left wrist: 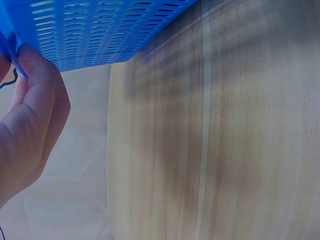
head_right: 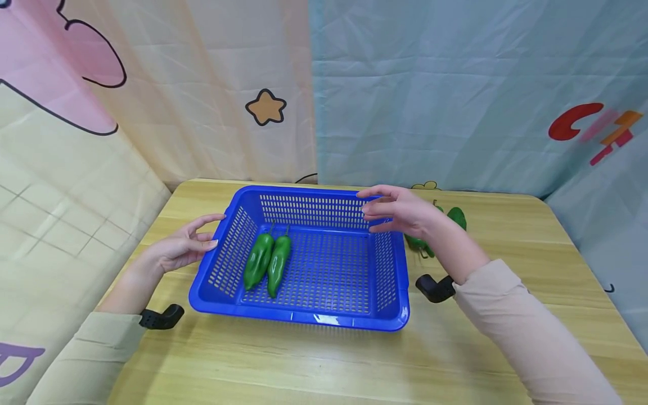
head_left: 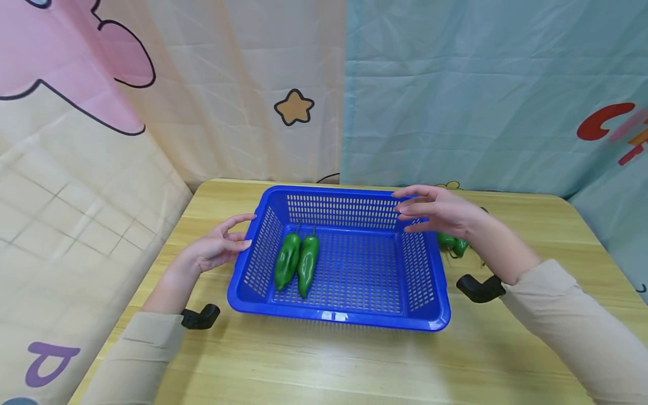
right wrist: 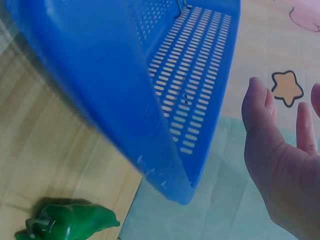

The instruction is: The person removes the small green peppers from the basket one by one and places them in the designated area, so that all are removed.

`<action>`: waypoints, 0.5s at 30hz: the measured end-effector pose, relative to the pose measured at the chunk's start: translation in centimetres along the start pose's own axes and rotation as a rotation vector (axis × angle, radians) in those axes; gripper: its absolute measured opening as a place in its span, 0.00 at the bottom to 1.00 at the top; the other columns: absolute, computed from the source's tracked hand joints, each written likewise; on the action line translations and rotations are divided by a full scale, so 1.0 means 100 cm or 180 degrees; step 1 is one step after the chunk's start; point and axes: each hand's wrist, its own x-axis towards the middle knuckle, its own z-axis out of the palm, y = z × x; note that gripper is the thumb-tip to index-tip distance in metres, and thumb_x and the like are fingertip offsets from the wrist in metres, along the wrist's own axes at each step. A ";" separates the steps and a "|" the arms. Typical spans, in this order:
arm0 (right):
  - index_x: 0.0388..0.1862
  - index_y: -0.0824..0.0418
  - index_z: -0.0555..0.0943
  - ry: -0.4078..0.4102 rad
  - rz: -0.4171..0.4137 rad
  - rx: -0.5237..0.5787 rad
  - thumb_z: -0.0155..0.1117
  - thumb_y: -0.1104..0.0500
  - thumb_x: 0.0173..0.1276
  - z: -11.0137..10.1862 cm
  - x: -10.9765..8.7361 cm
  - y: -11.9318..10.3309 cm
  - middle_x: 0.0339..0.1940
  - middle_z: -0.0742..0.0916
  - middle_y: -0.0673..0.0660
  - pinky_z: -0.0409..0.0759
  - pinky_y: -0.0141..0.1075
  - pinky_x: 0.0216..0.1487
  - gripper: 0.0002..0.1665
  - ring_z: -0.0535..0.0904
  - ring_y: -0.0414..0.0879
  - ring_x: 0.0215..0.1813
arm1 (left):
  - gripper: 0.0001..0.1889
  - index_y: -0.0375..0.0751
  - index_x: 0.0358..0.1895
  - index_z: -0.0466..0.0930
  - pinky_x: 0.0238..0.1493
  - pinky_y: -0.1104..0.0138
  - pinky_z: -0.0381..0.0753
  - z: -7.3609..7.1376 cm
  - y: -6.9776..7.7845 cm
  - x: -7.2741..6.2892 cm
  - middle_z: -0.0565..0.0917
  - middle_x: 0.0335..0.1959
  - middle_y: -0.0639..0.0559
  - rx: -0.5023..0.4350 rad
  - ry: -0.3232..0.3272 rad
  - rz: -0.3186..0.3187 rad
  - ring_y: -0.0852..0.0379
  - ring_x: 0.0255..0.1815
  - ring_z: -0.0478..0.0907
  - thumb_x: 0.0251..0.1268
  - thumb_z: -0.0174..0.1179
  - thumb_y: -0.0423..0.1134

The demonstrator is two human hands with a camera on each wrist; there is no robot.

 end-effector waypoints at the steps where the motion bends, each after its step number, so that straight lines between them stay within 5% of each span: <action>1: 0.59 0.60 0.68 -0.0002 0.0007 -0.0012 0.58 0.64 0.67 0.002 0.002 -0.001 0.44 0.80 0.52 0.77 0.46 0.52 0.22 0.78 0.47 0.49 | 0.28 0.51 0.62 0.58 0.42 0.65 0.81 0.000 0.000 0.000 0.80 0.40 0.45 -0.0007 -0.0001 0.0000 0.53 0.38 0.81 0.64 0.49 0.20; 15: 0.61 0.64 0.66 -0.0201 -0.0012 0.0061 0.54 0.68 0.68 0.032 0.029 -0.009 0.42 0.80 0.54 0.73 0.52 0.56 0.23 0.76 0.51 0.49 | 0.29 0.50 0.63 0.56 0.42 0.64 0.81 0.000 0.001 0.001 0.80 0.41 0.44 -0.0039 -0.0014 -0.0025 0.52 0.39 0.81 0.63 0.50 0.20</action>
